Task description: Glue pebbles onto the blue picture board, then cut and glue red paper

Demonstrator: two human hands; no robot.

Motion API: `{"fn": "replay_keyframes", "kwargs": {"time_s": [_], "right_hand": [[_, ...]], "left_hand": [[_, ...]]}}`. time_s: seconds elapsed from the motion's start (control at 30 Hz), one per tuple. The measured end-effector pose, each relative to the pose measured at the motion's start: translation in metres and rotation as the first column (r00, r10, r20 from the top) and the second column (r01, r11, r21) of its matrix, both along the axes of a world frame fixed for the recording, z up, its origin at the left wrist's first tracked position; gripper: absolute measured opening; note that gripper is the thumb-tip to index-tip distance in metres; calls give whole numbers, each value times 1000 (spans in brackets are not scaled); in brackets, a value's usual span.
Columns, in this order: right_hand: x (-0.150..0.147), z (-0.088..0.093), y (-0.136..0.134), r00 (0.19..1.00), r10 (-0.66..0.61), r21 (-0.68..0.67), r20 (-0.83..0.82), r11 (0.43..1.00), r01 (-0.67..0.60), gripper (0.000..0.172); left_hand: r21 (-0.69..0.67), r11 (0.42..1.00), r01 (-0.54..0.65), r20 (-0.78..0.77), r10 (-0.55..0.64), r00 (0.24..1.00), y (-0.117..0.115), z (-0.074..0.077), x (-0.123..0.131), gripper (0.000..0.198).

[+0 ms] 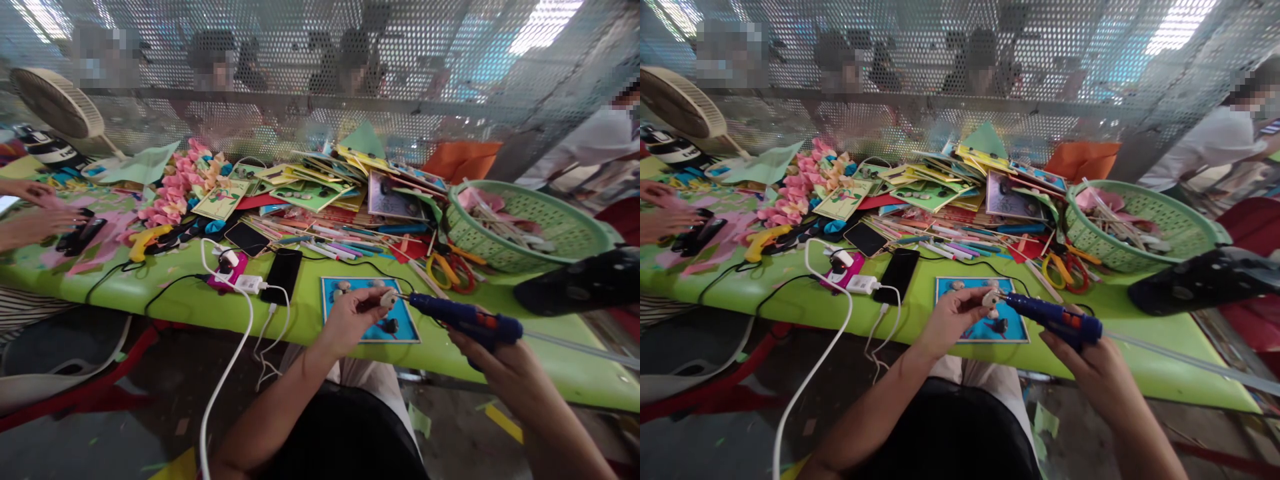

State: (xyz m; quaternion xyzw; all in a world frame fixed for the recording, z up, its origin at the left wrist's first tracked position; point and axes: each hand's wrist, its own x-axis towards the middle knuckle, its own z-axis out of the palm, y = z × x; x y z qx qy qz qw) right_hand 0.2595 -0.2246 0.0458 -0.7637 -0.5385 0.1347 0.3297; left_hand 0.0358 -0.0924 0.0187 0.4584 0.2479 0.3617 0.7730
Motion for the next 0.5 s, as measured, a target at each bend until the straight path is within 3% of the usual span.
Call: {"fn": "replay_keyframes", "kwargs": {"time_s": [0.23,0.5], "right_hand": [[2,-5,-3,997,-23,-23,-69,1000,21,52],[6,-9,-3,997,1,-18,-79,1000,-3,51]], "left_hand": [[-4,1000,-14,-4,14,1000,1,-1,1,51],[-114,993,42,58,-36,998,2,2,-2,59]]}}
